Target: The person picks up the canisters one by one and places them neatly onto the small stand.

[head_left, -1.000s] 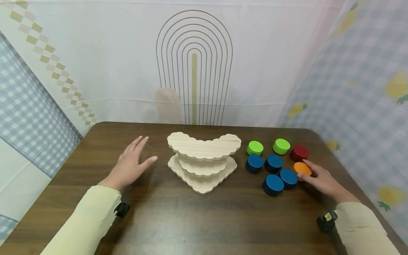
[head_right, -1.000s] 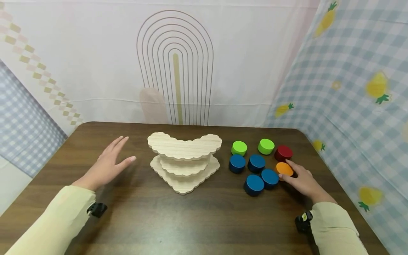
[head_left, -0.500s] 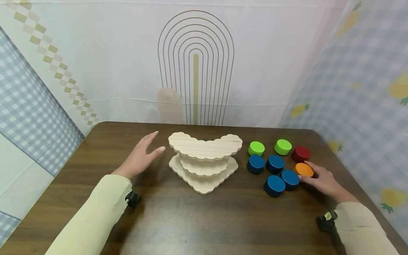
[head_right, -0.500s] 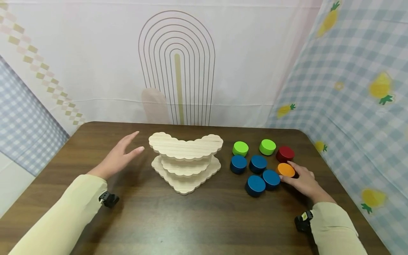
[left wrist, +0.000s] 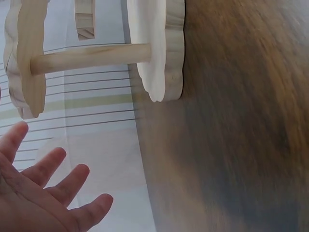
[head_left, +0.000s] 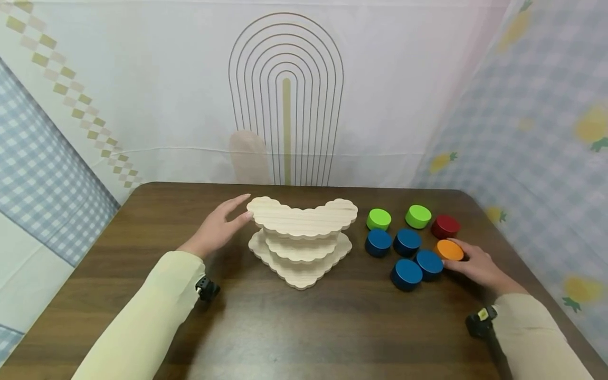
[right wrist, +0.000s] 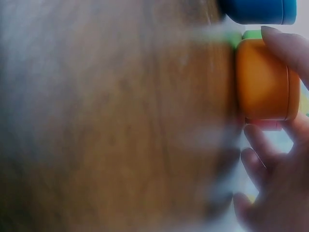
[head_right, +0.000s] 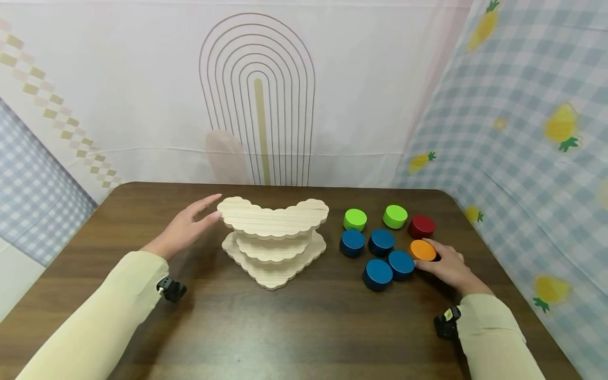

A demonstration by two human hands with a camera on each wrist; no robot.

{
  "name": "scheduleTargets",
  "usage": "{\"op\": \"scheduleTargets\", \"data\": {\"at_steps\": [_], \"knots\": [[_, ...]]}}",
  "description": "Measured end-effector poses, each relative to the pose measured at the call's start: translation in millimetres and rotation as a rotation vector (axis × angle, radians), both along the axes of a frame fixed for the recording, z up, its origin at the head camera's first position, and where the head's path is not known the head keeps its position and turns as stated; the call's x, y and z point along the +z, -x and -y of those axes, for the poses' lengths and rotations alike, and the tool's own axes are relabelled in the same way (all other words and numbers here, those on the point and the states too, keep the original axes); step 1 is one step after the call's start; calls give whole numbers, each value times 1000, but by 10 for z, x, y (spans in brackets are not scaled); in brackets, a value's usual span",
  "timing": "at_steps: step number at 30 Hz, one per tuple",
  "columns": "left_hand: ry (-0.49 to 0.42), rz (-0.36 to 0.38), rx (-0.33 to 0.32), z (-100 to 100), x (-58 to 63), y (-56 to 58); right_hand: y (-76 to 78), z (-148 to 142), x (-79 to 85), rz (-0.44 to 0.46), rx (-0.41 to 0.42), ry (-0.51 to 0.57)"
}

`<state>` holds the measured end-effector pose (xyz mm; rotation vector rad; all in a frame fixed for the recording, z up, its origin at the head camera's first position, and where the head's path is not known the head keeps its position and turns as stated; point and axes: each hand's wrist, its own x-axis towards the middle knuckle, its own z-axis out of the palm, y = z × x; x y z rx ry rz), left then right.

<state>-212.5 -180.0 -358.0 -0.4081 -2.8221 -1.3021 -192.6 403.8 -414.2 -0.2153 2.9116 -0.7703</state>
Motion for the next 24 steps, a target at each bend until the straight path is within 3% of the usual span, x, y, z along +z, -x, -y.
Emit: {"op": "scheduleTargets", "data": {"at_steps": [13,20,24], "knots": [[-46,-11,-6,-54,-66,43,-14,25,21,31,-48,19],[-50,-18,-4,-63,-73,55,-17,25,14,-44,-68,25],[-56,-26,-2,-73,-74,57,-36,39,33,-38,-103,28]]}}
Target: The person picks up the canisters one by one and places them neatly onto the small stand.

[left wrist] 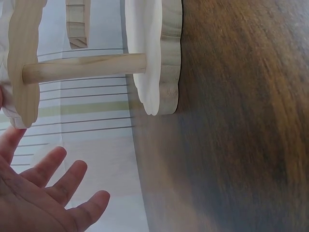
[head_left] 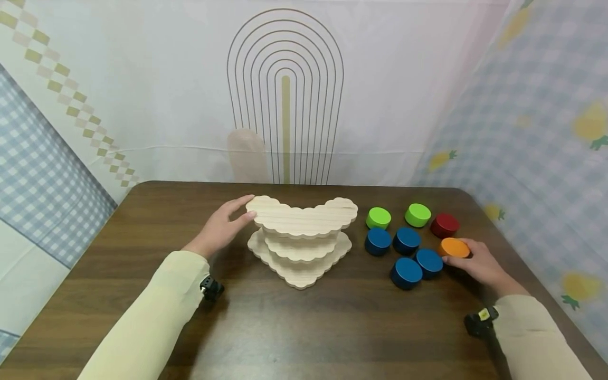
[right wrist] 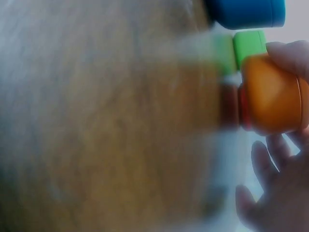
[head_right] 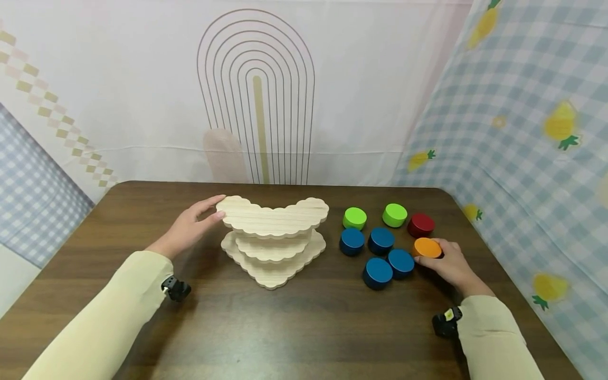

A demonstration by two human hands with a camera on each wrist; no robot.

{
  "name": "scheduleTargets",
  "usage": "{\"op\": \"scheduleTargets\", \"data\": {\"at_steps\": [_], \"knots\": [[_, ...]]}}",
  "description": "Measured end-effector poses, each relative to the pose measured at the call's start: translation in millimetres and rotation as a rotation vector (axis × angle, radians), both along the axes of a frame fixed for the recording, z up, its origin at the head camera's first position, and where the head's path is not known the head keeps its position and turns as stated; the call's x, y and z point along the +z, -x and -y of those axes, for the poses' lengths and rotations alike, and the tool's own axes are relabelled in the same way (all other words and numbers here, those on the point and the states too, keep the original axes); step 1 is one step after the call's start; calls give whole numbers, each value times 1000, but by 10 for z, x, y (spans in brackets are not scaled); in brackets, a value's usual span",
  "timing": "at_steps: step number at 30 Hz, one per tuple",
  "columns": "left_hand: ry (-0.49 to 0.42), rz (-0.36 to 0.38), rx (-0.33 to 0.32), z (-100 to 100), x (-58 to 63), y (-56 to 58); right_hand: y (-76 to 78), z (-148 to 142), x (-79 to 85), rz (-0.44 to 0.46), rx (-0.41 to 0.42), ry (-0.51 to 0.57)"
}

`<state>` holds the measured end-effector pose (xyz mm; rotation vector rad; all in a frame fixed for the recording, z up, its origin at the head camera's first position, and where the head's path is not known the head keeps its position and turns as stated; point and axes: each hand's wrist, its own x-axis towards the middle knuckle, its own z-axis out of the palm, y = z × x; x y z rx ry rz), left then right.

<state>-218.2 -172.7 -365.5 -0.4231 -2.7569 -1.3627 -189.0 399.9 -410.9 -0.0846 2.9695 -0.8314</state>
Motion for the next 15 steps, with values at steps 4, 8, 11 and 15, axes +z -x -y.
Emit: {"op": "scheduleTargets", "data": {"at_steps": [4,8,11,15], "knots": [[-20,-10,2,-6,-4,5,-18,32,38,-28,-35,-8],[-40,-10,-2,-17,-7,6,-37,83,107,-69,-71,2],[-49,-5,-1,-21,-9,6,-41,134,169,-106,-83,27],[-64,3,3,-20,-18,7,-37,203,242,-182,-76,38]]}}
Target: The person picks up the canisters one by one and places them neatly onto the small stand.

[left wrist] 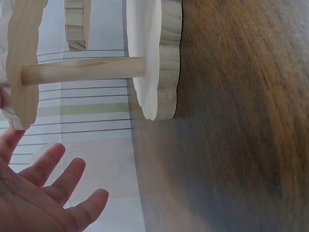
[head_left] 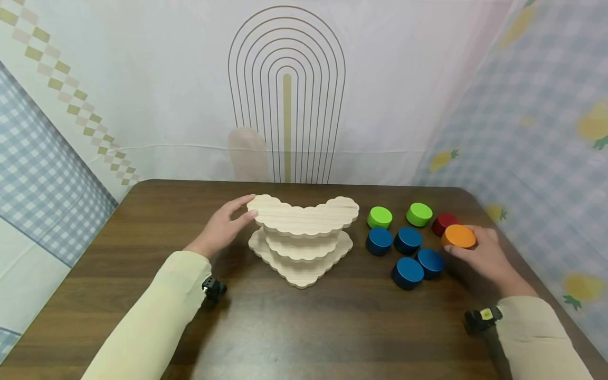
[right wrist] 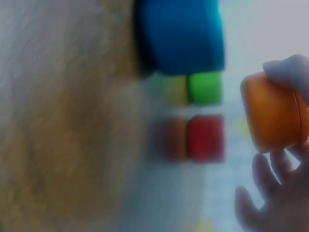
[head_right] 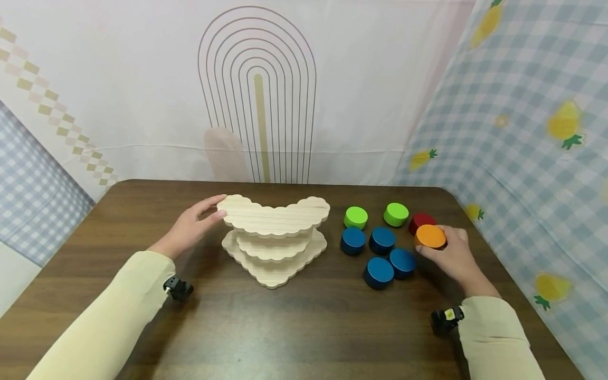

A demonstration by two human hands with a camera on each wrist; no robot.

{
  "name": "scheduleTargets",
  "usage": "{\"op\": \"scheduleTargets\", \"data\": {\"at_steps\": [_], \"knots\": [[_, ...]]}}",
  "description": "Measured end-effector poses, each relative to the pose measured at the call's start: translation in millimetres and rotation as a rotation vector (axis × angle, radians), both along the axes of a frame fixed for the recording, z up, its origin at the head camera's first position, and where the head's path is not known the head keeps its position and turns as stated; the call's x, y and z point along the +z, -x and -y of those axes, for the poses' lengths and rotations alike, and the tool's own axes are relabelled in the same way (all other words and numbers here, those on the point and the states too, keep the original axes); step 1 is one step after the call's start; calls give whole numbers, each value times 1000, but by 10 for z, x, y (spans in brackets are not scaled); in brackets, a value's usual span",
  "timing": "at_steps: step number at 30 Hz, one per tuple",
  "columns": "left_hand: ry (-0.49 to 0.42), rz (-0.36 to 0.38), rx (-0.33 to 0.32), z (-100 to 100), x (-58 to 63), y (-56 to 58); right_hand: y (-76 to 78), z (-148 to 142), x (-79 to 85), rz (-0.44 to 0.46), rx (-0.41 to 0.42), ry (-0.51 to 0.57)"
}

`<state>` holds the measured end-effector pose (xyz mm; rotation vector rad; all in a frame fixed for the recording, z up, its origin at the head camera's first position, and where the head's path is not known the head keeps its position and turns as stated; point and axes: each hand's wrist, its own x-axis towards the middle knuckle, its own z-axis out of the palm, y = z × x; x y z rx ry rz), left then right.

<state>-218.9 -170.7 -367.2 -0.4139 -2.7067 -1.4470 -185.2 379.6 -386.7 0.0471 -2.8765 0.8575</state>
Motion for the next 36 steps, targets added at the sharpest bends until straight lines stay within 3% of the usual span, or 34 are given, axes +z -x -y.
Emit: {"op": "scheduleTargets", "data": {"at_steps": [12,25,36], "knots": [[-36,29,15,-9,-32,-23,24,333,292,-224,64,4],[-41,55,39,-34,-14,-53,15,1024,618,-141,140,91],[-72,55,28,-34,-2,-42,103,1506,805,-80,207,134]]}}
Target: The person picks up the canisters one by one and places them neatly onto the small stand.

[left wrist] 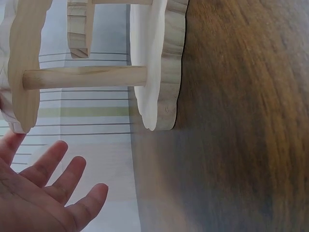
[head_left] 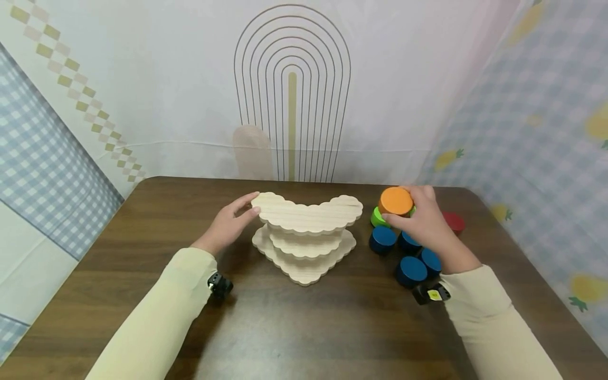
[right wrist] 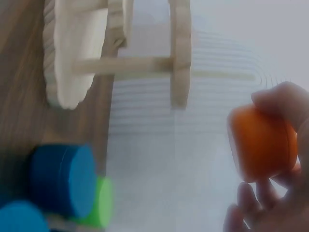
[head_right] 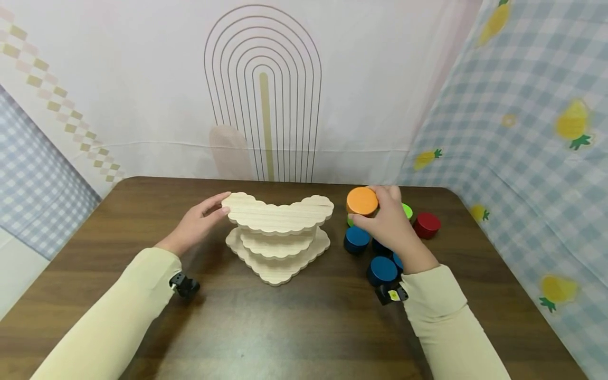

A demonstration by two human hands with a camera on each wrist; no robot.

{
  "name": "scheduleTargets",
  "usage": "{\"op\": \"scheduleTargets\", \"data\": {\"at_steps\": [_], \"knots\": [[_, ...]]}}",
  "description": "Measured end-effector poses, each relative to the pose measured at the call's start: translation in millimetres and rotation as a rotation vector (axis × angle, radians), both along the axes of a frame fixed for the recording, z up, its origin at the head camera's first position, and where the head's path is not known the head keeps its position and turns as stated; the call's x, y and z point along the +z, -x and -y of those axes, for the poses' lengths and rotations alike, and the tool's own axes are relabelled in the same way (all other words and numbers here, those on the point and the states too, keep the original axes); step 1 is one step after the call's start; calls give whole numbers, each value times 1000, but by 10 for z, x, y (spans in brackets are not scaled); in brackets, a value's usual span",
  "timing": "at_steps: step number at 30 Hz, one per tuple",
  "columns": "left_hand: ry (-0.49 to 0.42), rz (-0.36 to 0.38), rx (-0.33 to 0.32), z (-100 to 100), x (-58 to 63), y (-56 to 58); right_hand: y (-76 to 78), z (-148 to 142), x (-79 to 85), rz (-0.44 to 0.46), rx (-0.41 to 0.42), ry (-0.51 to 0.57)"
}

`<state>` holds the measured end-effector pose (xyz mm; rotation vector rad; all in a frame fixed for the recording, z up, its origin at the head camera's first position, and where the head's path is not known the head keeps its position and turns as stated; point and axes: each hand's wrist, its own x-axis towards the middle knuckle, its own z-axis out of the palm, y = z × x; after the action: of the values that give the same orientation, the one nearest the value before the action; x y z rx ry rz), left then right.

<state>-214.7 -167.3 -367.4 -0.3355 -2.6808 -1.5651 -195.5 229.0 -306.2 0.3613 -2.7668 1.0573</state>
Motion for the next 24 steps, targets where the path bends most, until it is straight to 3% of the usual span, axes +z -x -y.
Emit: {"op": "scheduleTargets", "data": {"at_steps": [10,24], "knots": [[-22,20,-5,7,-26,-17,103,330,64,8,50,15],[-33,41,2,-7,-60,-16,250,782,104,91,119,86]]}}
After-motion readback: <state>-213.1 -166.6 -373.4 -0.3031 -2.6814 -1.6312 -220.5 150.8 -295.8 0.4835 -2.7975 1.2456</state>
